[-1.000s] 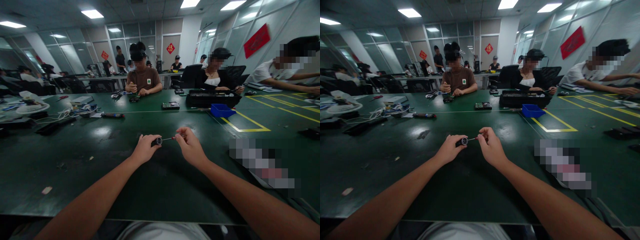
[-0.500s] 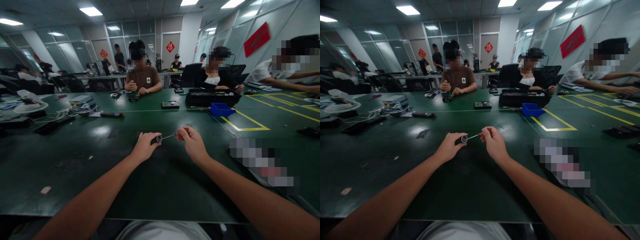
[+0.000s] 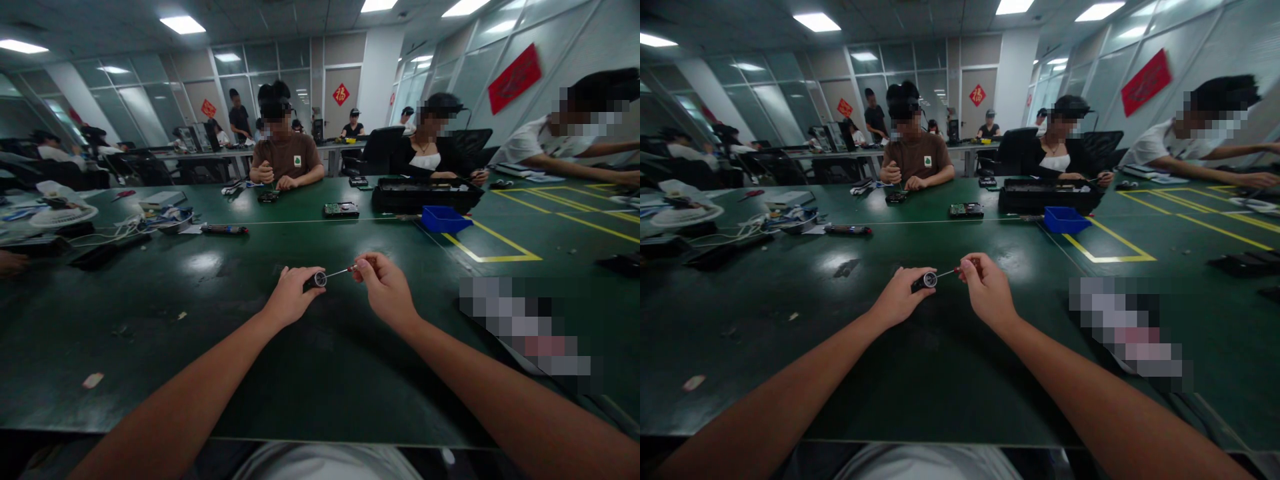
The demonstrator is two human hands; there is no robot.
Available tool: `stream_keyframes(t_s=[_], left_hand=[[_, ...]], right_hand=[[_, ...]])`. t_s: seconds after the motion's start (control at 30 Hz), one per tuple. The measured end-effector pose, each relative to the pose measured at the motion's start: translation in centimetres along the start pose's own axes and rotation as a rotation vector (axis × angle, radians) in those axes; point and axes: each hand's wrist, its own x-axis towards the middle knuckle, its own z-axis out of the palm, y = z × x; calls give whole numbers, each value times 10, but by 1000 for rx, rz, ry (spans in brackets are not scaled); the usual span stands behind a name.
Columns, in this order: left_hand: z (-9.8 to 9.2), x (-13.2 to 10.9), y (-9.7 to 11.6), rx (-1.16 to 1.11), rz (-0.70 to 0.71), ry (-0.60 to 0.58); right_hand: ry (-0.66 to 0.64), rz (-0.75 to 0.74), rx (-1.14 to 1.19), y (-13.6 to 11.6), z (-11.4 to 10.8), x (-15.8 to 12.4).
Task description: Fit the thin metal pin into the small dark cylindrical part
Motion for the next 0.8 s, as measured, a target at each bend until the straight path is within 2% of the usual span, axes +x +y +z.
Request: stream_keyframes(t_s=[0.13,0.23,0.47,0.53,0.67,0.8], left_hand=[[0,-1,0,-3,-7,-13],[0,0,-1,-9,-3,-17],[1,1,-6,11,8,4],[1,1,-8,2,12,10],[2,1,-10,-12,1,20],[2,1,-10,-24,-8,12]], right_hand=[[-10,35,-200,-9,-4,0],[20,-6,-313,-12,-6,0],[-173,-82,-253,-10,-5,-2],[-214,-52,-252,-11,-5,-3],[-223,72,-272,-10,-6,-2],[-188,67,-388,-5,-5,1]])
